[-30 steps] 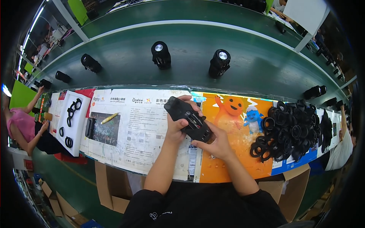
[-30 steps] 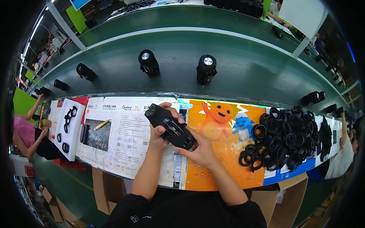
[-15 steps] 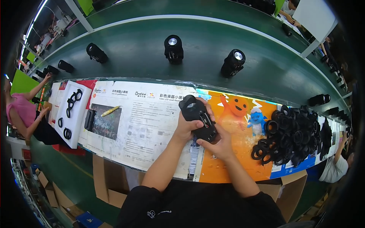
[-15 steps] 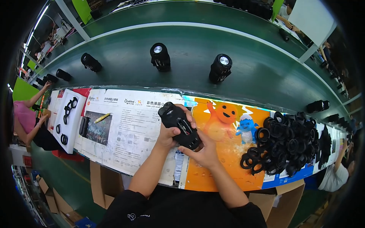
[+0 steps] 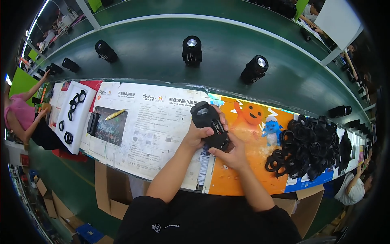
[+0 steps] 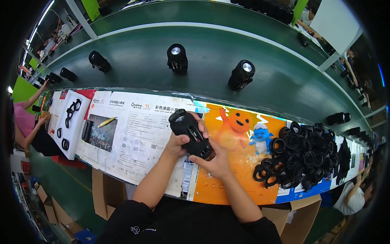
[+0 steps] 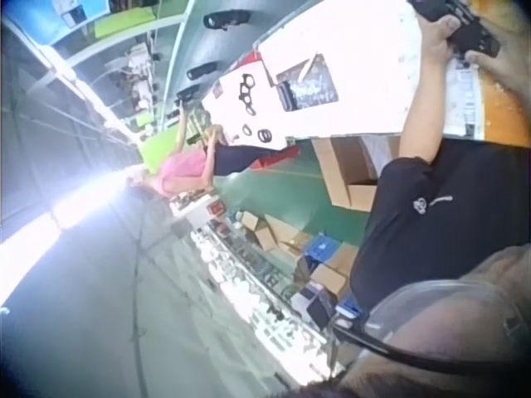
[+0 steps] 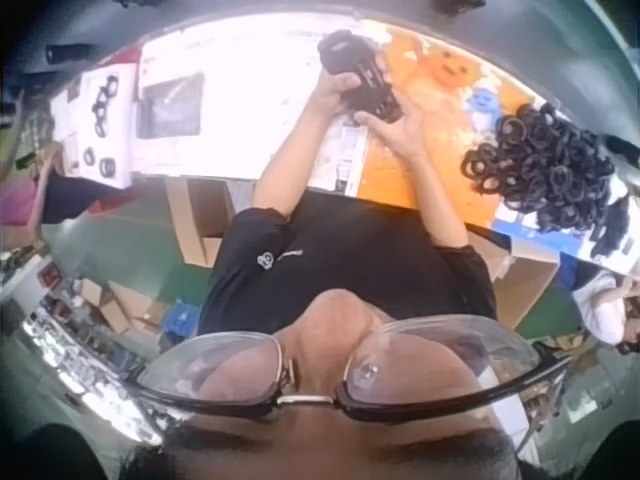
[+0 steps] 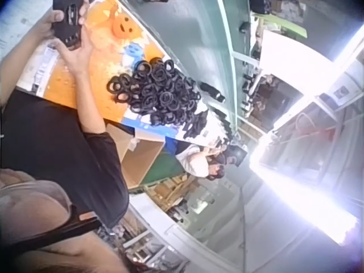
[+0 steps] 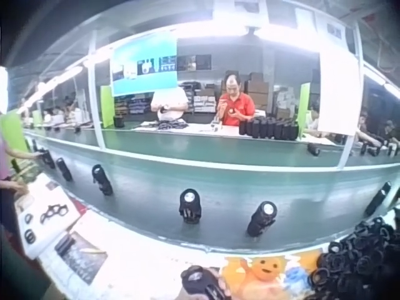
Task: The person assembles rubber rings and plastic caps onto cylindrical housings by hand at a workbench.
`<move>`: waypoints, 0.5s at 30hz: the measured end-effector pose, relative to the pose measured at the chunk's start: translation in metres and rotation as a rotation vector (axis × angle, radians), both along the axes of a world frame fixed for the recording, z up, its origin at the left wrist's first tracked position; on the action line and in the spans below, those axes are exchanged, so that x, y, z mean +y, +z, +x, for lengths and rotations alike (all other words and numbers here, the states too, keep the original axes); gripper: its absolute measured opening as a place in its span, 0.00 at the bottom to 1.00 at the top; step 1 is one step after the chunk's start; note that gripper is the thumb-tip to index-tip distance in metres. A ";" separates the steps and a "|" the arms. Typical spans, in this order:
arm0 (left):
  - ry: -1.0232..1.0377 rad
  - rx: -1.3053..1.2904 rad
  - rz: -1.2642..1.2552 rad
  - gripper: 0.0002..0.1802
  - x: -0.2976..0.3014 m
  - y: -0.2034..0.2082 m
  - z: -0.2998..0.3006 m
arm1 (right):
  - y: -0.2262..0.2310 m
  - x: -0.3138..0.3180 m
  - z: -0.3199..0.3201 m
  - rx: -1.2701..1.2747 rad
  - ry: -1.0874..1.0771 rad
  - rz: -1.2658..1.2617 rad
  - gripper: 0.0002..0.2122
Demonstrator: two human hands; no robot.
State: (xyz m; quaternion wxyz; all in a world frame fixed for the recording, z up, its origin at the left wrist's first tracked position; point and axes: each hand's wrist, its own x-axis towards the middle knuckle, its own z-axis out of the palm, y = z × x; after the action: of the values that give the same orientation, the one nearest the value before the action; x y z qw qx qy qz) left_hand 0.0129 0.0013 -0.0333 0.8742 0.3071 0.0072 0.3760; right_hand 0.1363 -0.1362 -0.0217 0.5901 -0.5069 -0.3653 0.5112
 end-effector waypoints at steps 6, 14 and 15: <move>0.027 0.048 0.007 0.39 -0.004 0.000 0.004 | -0.002 0.000 0.006 -0.007 0.021 0.028 0.26; 0.020 0.084 -0.002 0.40 -0.008 -0.005 0.008 | -0.018 -0.007 0.011 -0.091 -0.005 0.051 0.31; 0.059 0.138 -0.052 0.39 -0.012 -0.007 0.007 | -0.019 -0.005 0.007 -0.097 -0.008 0.046 0.31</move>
State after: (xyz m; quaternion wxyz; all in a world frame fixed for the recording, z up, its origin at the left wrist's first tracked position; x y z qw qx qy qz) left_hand 0.0195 -0.0109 -0.0402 0.8678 0.3092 0.0863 0.3793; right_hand 0.1434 -0.1411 -0.0412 0.5851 -0.5190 -0.4033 0.4750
